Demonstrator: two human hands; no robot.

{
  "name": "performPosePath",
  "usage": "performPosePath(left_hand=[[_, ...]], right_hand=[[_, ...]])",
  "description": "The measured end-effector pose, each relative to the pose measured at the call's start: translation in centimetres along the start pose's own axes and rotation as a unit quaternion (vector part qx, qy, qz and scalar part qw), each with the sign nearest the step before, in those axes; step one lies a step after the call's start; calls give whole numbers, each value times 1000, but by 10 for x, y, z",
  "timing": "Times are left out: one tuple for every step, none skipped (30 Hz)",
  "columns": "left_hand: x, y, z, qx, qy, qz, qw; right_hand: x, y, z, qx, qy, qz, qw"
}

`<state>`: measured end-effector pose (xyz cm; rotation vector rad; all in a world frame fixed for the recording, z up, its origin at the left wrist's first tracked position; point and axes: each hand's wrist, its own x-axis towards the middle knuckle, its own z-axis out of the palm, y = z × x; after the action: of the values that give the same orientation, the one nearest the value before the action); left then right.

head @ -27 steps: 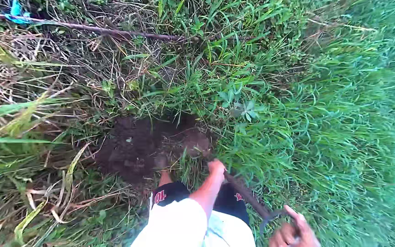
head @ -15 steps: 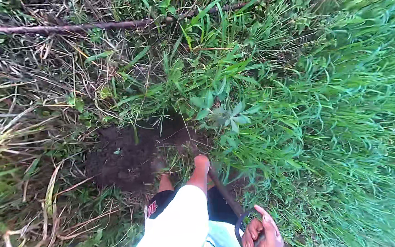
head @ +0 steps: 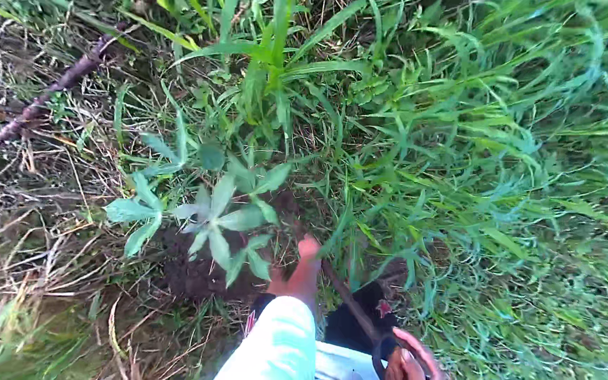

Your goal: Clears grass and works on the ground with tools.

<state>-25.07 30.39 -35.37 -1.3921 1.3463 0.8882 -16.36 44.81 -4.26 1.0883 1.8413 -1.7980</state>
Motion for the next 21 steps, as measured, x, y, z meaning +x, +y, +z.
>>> performPosePath(left_hand=[[1,-7,13,16,18,11,1000],[-3,-6,22,52,29,29,998],[-8,3,24,97,28,44,994],[-8,15,22,115,26,49,992],[-4,21,18,122,24,43,991],[2,17,18,118,19,32,992],[11,14,24,102,14,23,994],[19,15,32,72,20,16,997],[25,9,44,54,38,10,998],[33,-4,59,38,70,13,997],[36,-8,71,30,88,17,996],[33,-3,77,25,92,24,995],[27,7,72,34,82,31,996],[23,17,59,59,66,36,995],[24,22,47,82,54,35,995],[30,15,43,87,51,30,994],[41,12,47,60,62,29,996],[52,21,55,22,78,32,996],[58,23,65,-10,96,34,995],[59,14,72,-11,104,24,994],[59,4,78,4,106,18,994]], right_hand=[[3,7,-18,-23,14,0,1000],[8,11,-32,-43,24,7,999],[16,13,-41,-53,25,13,998],[25,14,-41,-51,20,18,998],[30,15,-36,-39,15,25,999],[31,18,-33,-30,13,29,999],[40,24,-39,-36,9,20,999],[52,36,-51,-50,4,0,999],[57,52,-69,-74,6,-16,997],[58,69,-88,-94,14,-26,995],[60,81,-103,-108,24,-30,993],[62,82,-108,-116,32,-26,992],[65,75,-102,-113,25,-15,993],[65,64,-87,-98,9,-4,995],[63,57,-71,-80,-3,4,997],[61,55,-63,-72,-11,4,997],[72,59,-65,-73,-18,-13,997],[92,71,-75,-75,-24,-45,996],[104,88,-88,-81,-27,-71,994],[102,101,-100,-85,-25,-81,993],[96,108,-106,-92,-17,-88,992]])
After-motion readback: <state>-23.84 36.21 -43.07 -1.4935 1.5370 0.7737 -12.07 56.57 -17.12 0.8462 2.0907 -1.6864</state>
